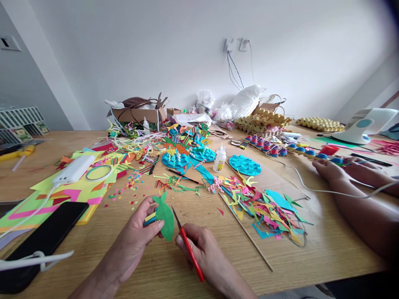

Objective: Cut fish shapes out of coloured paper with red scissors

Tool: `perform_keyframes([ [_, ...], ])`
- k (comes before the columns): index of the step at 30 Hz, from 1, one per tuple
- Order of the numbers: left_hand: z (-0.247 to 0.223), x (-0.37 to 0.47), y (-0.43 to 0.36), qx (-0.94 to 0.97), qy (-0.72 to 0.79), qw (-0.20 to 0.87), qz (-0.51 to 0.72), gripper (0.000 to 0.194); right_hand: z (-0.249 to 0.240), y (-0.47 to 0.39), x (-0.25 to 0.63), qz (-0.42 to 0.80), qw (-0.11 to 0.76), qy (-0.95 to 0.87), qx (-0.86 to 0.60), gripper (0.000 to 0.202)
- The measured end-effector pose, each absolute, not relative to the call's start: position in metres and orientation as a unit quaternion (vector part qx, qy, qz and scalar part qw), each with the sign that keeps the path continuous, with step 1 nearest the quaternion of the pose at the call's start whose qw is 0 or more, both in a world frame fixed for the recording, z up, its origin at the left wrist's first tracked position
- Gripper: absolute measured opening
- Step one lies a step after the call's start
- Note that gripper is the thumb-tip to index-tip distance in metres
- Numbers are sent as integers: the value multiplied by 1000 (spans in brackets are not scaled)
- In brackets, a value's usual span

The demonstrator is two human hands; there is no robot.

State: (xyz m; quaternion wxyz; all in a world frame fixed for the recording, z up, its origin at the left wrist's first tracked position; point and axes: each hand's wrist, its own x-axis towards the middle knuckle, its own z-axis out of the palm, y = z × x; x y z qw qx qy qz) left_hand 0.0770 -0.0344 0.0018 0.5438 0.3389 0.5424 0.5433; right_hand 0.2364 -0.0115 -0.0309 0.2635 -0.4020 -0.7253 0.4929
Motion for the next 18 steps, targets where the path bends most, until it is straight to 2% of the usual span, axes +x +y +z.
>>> perform_keyframes([
  [18,3,81,-35,348,551,535,538,39,-32,-11,238,503,267,-730,-379,35],
])
